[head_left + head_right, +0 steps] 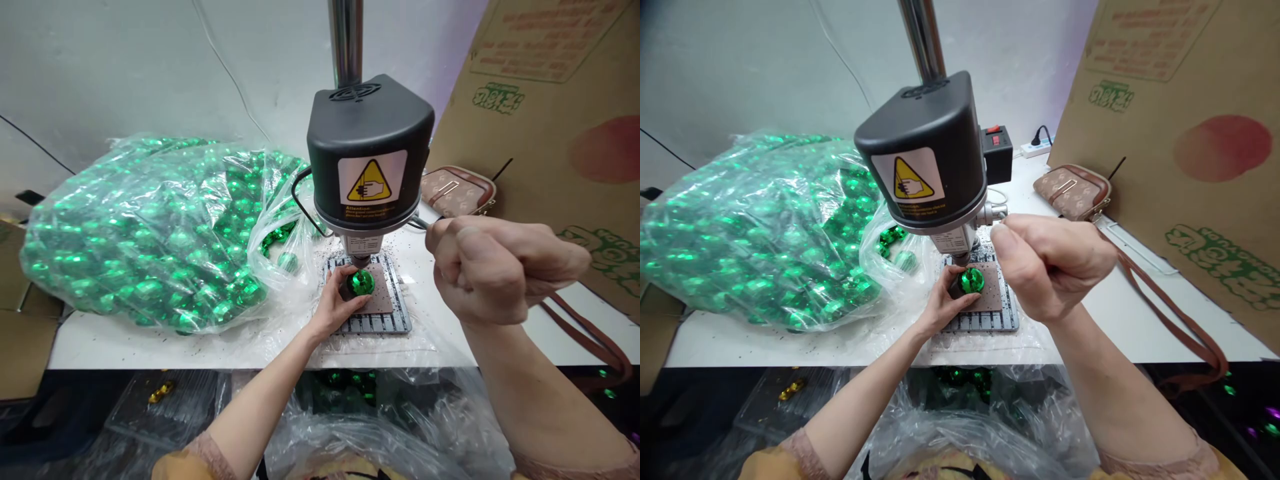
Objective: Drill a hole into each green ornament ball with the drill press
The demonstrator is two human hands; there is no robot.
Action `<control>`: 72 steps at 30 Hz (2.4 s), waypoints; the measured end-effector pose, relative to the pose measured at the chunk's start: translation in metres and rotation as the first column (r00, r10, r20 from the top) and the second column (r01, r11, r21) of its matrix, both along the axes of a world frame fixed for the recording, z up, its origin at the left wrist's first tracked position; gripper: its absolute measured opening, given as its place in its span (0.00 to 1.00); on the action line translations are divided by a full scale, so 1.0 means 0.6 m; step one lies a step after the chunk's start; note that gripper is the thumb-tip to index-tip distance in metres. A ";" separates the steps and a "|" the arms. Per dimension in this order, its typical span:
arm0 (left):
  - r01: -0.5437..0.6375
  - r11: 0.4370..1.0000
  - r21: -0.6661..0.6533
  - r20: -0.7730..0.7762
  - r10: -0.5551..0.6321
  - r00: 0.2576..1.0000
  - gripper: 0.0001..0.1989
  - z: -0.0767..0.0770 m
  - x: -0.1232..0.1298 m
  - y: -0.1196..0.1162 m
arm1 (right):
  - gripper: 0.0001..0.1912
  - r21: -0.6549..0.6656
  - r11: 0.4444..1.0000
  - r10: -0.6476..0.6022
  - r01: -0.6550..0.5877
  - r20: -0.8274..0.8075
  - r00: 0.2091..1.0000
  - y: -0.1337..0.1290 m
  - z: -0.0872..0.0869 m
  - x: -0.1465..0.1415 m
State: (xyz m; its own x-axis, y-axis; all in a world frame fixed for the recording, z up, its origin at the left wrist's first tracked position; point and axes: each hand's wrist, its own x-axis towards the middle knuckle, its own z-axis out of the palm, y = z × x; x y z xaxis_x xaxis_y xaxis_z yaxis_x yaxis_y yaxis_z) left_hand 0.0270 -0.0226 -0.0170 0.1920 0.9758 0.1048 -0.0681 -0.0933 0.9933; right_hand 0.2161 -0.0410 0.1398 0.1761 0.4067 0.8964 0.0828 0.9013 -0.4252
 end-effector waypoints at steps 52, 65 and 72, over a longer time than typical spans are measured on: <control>0.253 0.611 0.750 -0.514 0.299 0.804 0.24 -0.034 -0.065 -0.215 | 0.28 -0.258 0.962 0.025 -0.090 -0.243 0.970 0.035 0.095 -0.019; -0.078 0.748 0.660 -0.564 0.561 0.606 0.18 0.063 -0.172 -0.034 | 0.25 -0.281 0.958 -0.014 -0.061 -0.258 0.966 0.035 0.093 -0.019; -0.259 0.963 0.079 -0.961 0.143 0.237 0.20 0.141 -0.188 0.144 | 0.26 -0.282 0.956 -0.007 -0.073 -0.273 0.962 0.037 0.090 -0.017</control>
State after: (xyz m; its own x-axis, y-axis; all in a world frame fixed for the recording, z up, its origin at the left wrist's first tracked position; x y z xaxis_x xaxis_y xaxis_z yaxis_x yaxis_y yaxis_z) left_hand -0.0858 0.0639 0.0679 -0.1091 0.9909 -0.0793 0.9380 0.1290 0.3217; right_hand 0.2057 -0.0187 0.1939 0.3754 0.6492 0.6615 -0.0979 0.7375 -0.6682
